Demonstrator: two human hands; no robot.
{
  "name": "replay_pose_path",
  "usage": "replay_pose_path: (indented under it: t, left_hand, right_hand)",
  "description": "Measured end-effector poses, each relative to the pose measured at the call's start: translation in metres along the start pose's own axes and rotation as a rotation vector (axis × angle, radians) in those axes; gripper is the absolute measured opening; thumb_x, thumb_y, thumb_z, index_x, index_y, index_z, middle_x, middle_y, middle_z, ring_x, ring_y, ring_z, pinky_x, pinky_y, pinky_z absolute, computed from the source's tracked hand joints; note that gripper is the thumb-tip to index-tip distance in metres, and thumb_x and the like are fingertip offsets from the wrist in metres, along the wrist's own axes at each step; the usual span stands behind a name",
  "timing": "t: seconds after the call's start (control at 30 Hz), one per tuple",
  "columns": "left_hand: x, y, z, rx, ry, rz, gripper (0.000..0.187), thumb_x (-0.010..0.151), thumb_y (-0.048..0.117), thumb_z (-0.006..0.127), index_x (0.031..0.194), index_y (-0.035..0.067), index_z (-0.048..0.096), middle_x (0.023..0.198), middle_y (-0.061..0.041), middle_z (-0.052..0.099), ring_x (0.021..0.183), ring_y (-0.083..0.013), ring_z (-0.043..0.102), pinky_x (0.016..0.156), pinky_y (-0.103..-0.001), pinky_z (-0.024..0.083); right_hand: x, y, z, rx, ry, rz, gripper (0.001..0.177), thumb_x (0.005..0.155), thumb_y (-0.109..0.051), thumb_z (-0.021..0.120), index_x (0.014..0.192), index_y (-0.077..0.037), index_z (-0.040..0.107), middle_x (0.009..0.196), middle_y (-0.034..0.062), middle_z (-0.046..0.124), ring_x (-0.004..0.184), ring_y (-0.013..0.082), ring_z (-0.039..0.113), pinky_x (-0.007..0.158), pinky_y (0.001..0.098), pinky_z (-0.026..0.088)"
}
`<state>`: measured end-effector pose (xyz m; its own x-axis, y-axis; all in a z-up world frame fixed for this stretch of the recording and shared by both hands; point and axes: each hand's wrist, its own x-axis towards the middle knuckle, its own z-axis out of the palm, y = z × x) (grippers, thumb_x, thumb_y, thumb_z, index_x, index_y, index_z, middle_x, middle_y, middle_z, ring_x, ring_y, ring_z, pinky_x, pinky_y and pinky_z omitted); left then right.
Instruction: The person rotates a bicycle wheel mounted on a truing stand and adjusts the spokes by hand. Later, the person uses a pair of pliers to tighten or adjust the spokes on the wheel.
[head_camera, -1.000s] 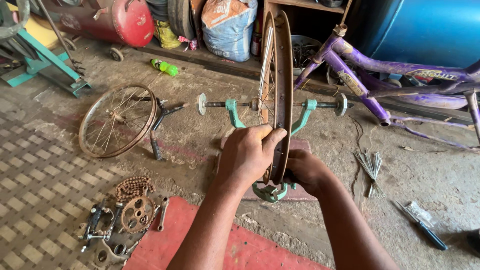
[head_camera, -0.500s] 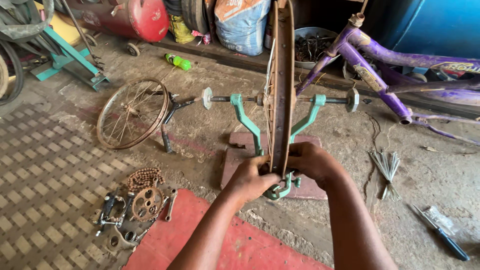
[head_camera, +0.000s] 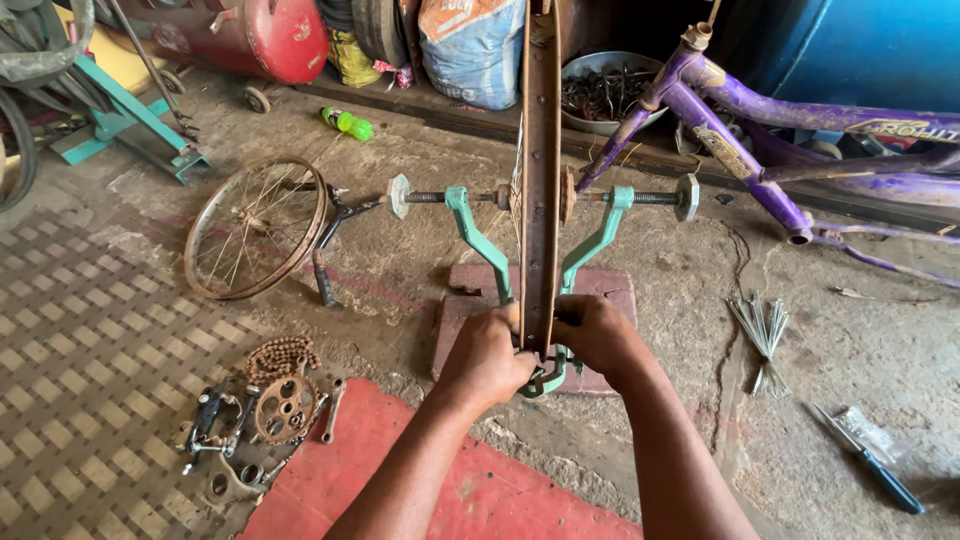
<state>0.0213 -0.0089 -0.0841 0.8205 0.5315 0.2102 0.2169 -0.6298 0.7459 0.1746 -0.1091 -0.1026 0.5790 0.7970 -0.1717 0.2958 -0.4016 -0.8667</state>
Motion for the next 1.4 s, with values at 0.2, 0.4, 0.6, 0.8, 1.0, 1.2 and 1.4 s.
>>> replay_pose_path:
  t: [0.2,0.4,0.6,0.8,1.0,1.2,1.4]
  left_hand:
    - [-0.001,-0.004,-0.009,-0.103,-0.117,-0.185,0.034,0.072,0.016,0.083,0.104,0.011,0.074,0.092,-0.011,0.080,0.087,-0.0219,0.078,0.078,-0.037,0.060]
    - [0.011,0.015,-0.059,0.112,-0.382,-0.225,0.041,0.074,0.035,0.082,0.112,0.020,0.077,0.102,-0.005,0.079,0.090,-0.0163,0.075,0.081,-0.034,0.058]
    - [0.018,0.062,-0.077,0.223,-0.044,-0.109,0.056,0.099,0.059,0.054,0.084,0.009,0.073,0.076,-0.013,0.075,0.072,-0.0266,0.075,0.069,-0.046,0.056]
    - [0.018,0.072,-0.073,0.089,0.141,0.083,0.046,0.101,0.045,0.054,0.084,0.005,0.068,0.075,-0.020,0.069,0.072,-0.0400,0.068,0.065,-0.052,0.050]
    - [0.014,0.066,-0.070,0.039,0.122,0.073,0.045,0.101,0.044,0.054,0.083,0.004,0.066,0.074,-0.020,0.068,0.071,-0.0407,0.067,0.062,-0.052,0.049]
    - [0.012,0.067,-0.072,0.071,0.180,0.170,0.043,0.101,0.041,0.057,0.081,0.005,0.069,0.073,-0.021,0.067,0.072,-0.0425,0.067,0.061,-0.053,0.048]
    - [0.015,0.074,-0.067,-0.009,0.245,0.111,0.039,0.101,0.040,0.056,0.087,0.006,0.071,0.077,-0.020,0.070,0.076,-0.0412,0.069,0.066,-0.052,0.051]
  right_hand:
    - [-0.004,-0.029,-0.014,-0.300,0.046,-0.072,0.024,0.085,-0.031,0.077,0.100,-0.012,0.082,0.093,0.0095,0.081,0.082,0.0207,0.078,0.079,0.0387,0.060]
    - [0.021,-0.022,-0.004,-0.628,0.060,-0.257,0.030,0.090,-0.041,0.079,0.096,-0.012,0.081,0.092,0.0148,0.077,0.085,0.0294,0.074,0.079,0.0440,0.060]
    - [0.034,-0.012,0.003,-0.781,-0.031,-0.169,0.019,0.092,-0.033,0.073,0.095,-0.015,0.077,0.091,0.0086,0.078,0.079,0.0222,0.078,0.072,0.0376,0.064]
    - [0.023,-0.018,0.002,-0.448,0.062,-0.145,0.012,0.087,-0.021,0.075,0.089,-0.009,0.075,0.078,0.0078,0.078,0.070,0.0191,0.076,0.066,0.0346,0.060]
    - [0.018,0.006,0.001,0.814,-0.254,0.107,0.011,0.086,-0.006,0.071,0.094,0.002,0.074,0.074,0.0052,0.070,0.055,0.0087,0.050,0.049,0.0261,0.040]
    - [0.023,0.018,-0.006,0.534,-0.203,0.161,0.015,0.095,-0.011,0.064,0.097,0.000,0.074,0.073,0.0043,0.066,0.056,0.0081,0.053,0.050,0.0237,0.042]
    - [0.023,0.029,0.003,1.026,-0.438,0.122,0.011,0.100,-0.008,0.066,0.094,0.001,0.070,0.066,0.0034,0.062,0.048,0.0068,0.048,0.041,0.0223,0.034]
